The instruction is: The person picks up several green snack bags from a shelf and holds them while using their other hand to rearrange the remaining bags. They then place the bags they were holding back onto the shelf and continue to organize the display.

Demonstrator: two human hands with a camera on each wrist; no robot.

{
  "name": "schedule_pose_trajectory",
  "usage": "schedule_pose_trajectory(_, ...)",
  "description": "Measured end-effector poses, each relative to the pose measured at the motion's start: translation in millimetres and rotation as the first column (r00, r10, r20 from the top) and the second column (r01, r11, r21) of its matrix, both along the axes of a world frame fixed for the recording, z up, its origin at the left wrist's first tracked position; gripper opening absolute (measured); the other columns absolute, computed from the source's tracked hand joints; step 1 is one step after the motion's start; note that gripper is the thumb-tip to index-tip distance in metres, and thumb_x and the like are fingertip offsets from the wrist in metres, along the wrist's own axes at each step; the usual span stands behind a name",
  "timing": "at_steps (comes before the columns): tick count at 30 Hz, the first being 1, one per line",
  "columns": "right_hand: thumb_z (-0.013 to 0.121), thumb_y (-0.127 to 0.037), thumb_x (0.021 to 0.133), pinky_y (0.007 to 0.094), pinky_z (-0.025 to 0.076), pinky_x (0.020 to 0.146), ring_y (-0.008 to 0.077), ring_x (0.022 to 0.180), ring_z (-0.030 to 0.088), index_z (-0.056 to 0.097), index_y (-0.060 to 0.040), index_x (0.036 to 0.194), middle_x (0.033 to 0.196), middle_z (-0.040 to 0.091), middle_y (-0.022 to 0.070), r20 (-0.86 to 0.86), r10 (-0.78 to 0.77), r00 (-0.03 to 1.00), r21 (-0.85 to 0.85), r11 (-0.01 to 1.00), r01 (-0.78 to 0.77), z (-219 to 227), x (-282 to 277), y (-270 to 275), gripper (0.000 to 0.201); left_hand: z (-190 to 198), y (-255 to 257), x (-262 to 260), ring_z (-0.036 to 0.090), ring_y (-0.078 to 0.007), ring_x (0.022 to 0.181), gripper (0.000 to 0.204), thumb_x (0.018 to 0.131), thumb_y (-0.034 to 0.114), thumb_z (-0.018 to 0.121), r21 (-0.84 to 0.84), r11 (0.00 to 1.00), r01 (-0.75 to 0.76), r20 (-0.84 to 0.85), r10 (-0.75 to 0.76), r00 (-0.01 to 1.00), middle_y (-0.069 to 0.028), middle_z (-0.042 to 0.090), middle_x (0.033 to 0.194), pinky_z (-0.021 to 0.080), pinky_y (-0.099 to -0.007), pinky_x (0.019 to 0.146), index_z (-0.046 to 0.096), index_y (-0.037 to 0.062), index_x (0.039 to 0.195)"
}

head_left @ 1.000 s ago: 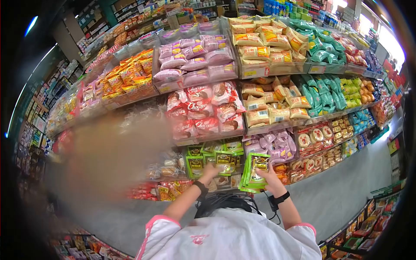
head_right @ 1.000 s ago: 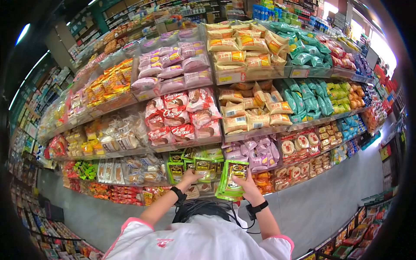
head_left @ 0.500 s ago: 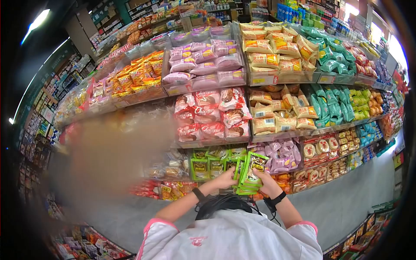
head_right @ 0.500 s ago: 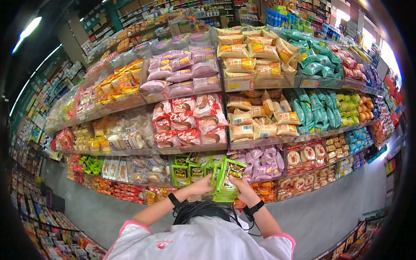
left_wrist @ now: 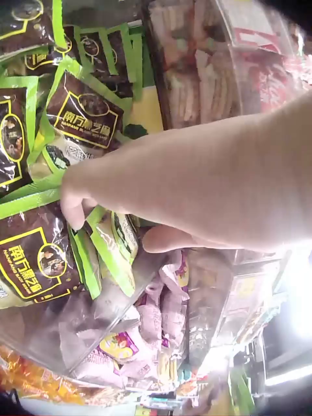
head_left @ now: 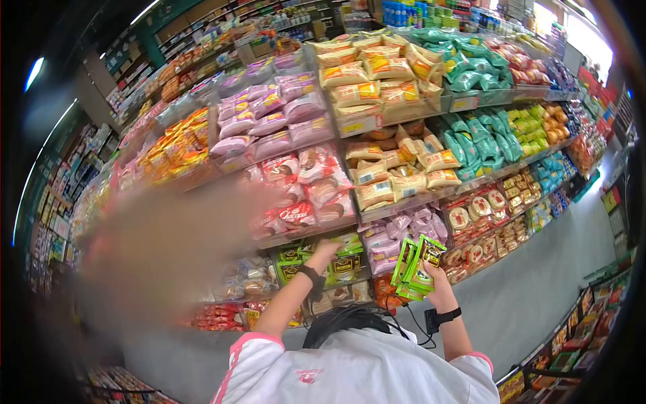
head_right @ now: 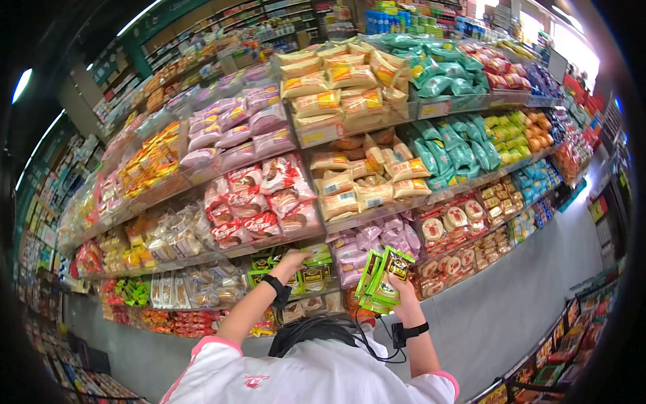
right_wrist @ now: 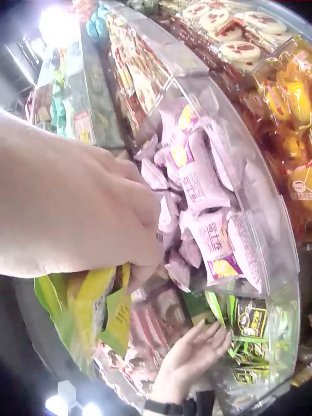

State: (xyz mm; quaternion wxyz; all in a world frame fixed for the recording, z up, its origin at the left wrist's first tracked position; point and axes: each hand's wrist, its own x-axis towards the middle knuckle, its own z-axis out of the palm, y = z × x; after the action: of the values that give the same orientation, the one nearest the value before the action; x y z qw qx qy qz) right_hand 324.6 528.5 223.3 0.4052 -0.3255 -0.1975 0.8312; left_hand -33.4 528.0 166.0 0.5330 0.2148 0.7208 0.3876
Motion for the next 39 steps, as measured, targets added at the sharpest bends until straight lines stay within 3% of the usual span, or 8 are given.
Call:
schedule_pose_trajectory(6, 0.06, -0.014, 0.089, 0.0363, 0.052, 0.085, 0.0202, 0.096, 0.064, 0.054, -0.0023, 0.115, 0.108, 0.063, 0.0087, 0.009, -0.059, 0.998, -0.033, 0.998, 0.059, 3, 13, -11, 0.029, 8, 2, -3, 0.054, -0.0138, 0.077, 0.019, 0.079, 0.009, 0.073, -0.004, 0.996, -0.092, 0.234, 0.091, 0.968, -0.0058, 0.06, 0.089, 0.043, -0.0289, 0.059, 0.06, 0.0056, 0.092)
schedule_pose_trajectory(10, 0.059, -0.019, 0.09, 0.0366, 0.052, 0.085, 0.0211, 0.096, 0.064, 0.054, -0.0016, 0.118, 0.111, 0.063, 0.0102, 0.042, 0.052, 0.998, 0.017, 0.998, -0.052, 11, 3, -4, 0.033, 33, -29, -11, 0.059, -0.0198, 0.095, 0.024, 0.086, 0.005, 0.065, -0.002, 1.0, 0.006, 0.513, -0.004, 0.858, -0.0086, 0.059, 0.106, 0.053, -0.036, 0.08, 0.056, 0.0014, 0.108)
schedule_pose_trajectory(11, 0.059, -0.021, 0.09, 0.0369, 0.052, 0.086, 0.0216, 0.097, 0.064, 0.054, -0.0012, 0.119, 0.112, 0.063, 0.0109, 0.065, 0.096, 0.993, 0.039, 0.994, -0.099, 14, -1, -1, 0.035, 33, -41, -14, 0.053, -0.0217, 0.114, 0.04, 0.088, 0.004, 0.06, 0.066, 0.993, 0.095, 0.554, -0.116, 0.824, -0.0079, 0.055, 0.123, 0.046, -0.0432, 0.095, 0.048, 0.0071, 0.126)
schedule_pose_trajectory(14, 0.061, -0.019, 0.09, 0.0355, 0.053, 0.084, 0.0202, 0.093, 0.065, 0.055, -0.0012, 0.115, 0.106, 0.064, 0.0093, 0.079, 0.178, 0.981, 0.056, 0.982, -0.183, 35, -31, 5, 0.031, 77, -74, 0, 0.048, -0.022, 0.122, 0.044, 0.091, 0.003, 0.055, 0.208, 0.969, 0.131, 0.633, -0.235, 0.738, -0.0086, 0.05, 0.132, 0.042, -0.045, 0.103, 0.043, 0.008, 0.133)
schedule_pose_trajectory(17, 0.061, -0.015, 0.089, 0.0344, 0.055, 0.081, 0.0192, 0.091, 0.065, 0.055, -0.0022, 0.113, 0.104, 0.064, 0.0074, 0.091, 0.277, 0.957, 0.065, 0.957, -0.283, 55, -64, 9, 0.028, 86, -90, 4, 0.052, -0.0232, 0.117, 0.041, 0.092, 0.005, 0.055, 0.207, 0.977, 0.044, 0.526, -0.149, 0.838, -0.0106, 0.051, 0.128, 0.047, -0.0429, 0.099, 0.041, 0.0048, 0.13)
schedule_pose_trajectory(23, 0.06, -0.016, 0.09, 0.0342, 0.055, 0.08, 0.0183, 0.091, 0.065, 0.057, -0.0021, 0.111, 0.106, 0.065, 0.0076, 0.018, 0.404, 0.914, 0.047, 0.913, -0.405, 57, -112, 12, 0.026, 79, -115, -4, 0.046, -0.0215, 0.124, 0.045, 0.093, 0.007, 0.055, 0.389, 0.917, -0.086, 0.686, -0.226, 0.692, -0.0073, 0.047, 0.135, 0.038, -0.0423, 0.106, 0.039, 0.0081, 0.135)
schedule_pose_trajectory(29, 0.057, -0.025, 0.092, 0.0411, 0.052, 0.085, 0.0236, 0.096, 0.064, 0.058, -0.0055, 0.116, 0.108, 0.065, 0.0097, -0.162, 0.291, 0.943, -0.009, 0.955, -0.296, 78, -116, 6, 0.031, 95, -158, -6, 0.039, -0.0242, 0.132, 0.065, 0.088, 0.011, 0.062, 0.519, 0.851, -0.084, 0.74, -0.397, 0.543, -0.0091, 0.04, 0.142, 0.031, -0.0449, 0.11, 0.028, 0.0099, 0.143)
schedule_pose_trajectory(39, 0.051, -0.029, 0.094, 0.0421, 0.052, 0.086, 0.0246, 0.099, 0.063, 0.054, -0.0045, 0.122, 0.113, 0.063, 0.0115, -0.256, 0.246, 0.935, 0.083, 0.969, -0.232, 126, -110, -28, 0.037, 138, -194, -12, 0.046, -0.0232, 0.125, 0.055, 0.089, 0.007, 0.06, 0.684, 0.721, -0.11, 0.647, -0.531, 0.547, -0.0096, 0.047, 0.136, 0.036, -0.0412, 0.106, 0.035, 0.007, 0.138)
